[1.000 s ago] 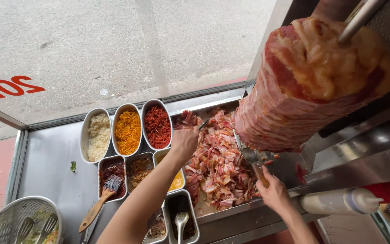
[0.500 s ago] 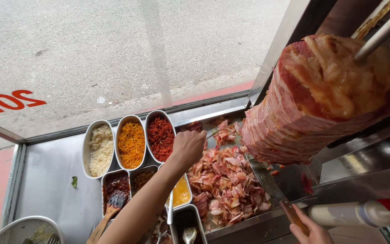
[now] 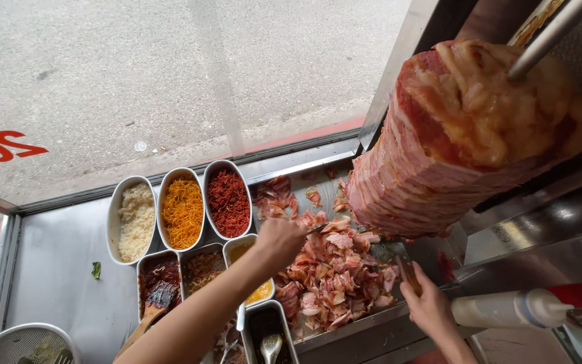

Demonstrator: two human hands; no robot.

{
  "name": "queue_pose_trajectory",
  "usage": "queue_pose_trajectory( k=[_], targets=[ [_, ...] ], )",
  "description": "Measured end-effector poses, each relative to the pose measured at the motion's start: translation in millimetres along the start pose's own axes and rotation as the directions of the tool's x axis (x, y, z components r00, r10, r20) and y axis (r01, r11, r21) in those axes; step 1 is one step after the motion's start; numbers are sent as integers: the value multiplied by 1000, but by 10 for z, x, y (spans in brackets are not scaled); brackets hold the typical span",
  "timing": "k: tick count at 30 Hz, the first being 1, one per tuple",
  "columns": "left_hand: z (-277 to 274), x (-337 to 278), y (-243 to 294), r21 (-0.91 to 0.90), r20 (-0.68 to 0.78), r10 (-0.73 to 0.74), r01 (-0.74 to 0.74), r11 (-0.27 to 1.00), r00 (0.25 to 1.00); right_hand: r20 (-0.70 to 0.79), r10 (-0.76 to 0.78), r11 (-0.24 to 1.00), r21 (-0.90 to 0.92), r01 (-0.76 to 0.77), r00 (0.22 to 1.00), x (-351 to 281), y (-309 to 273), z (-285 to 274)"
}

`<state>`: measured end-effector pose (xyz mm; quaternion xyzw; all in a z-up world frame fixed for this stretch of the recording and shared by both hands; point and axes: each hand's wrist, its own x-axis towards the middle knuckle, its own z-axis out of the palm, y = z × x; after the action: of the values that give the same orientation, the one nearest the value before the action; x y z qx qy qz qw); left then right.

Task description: Shaving meat from a vertical rotisserie and arranging it in a tray using a knife and tongs.

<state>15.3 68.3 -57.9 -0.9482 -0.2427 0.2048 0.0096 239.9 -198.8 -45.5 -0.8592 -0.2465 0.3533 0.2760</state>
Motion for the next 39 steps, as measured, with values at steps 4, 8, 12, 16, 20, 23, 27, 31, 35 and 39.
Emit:
queue_pose_trajectory(
  k=[4, 8, 12, 16, 20, 23, 27, 31, 35, 39],
  targets=[
    [-303, -388, -439, -64, -80, -170, 165, 984, 982, 18, -176, 980, 99, 173, 984, 147, -29, 152],
    [-191, -353, -608, -123, -146, -380, 365, 923, 913, 101, -114, 992, -38, 118, 988, 153, 1, 242],
    [46, 14, -508, 24, -158, -418, 427, 904, 895, 121, -133, 975, -161, 152, 984, -6, -49, 201],
    [128, -7, -92, -4, -145, -450, 454, 891, 881, 134, -124, 945, -285, 158, 983, -197, 17, 33],
    [67, -299, 132, -152, 52, -315, 320, 935, 948, 158, 23, 998, -64, -13, 987, -478, 79, -199],
    [-225, -561, -32, -195, 101, -312, 326, 925, 945, 172, -2, 992, 127, -20, 985, -493, 388, -301],
    [-421, -659, -337, -288, 31, -504, 490, 823, 863, 127, 32, 981, 187, -56, 991, -470, 729, -313],
    [-272, -342, -362, -311, -4, -610, 578, 754, 793, 114, 60, 988, 132, -75, 992, -528, 720, -304],
    [33, -120, -81, -227, 79, -630, 630, 743, 772, 93, -44, 939, 344, 9, 995, -532, 863, -265],
    [150, -397, 607, -363, 35, -495, 472, 803, 868, 64, -102, 960, 268, 81, 993, -619, 871, -336]
  ],
)
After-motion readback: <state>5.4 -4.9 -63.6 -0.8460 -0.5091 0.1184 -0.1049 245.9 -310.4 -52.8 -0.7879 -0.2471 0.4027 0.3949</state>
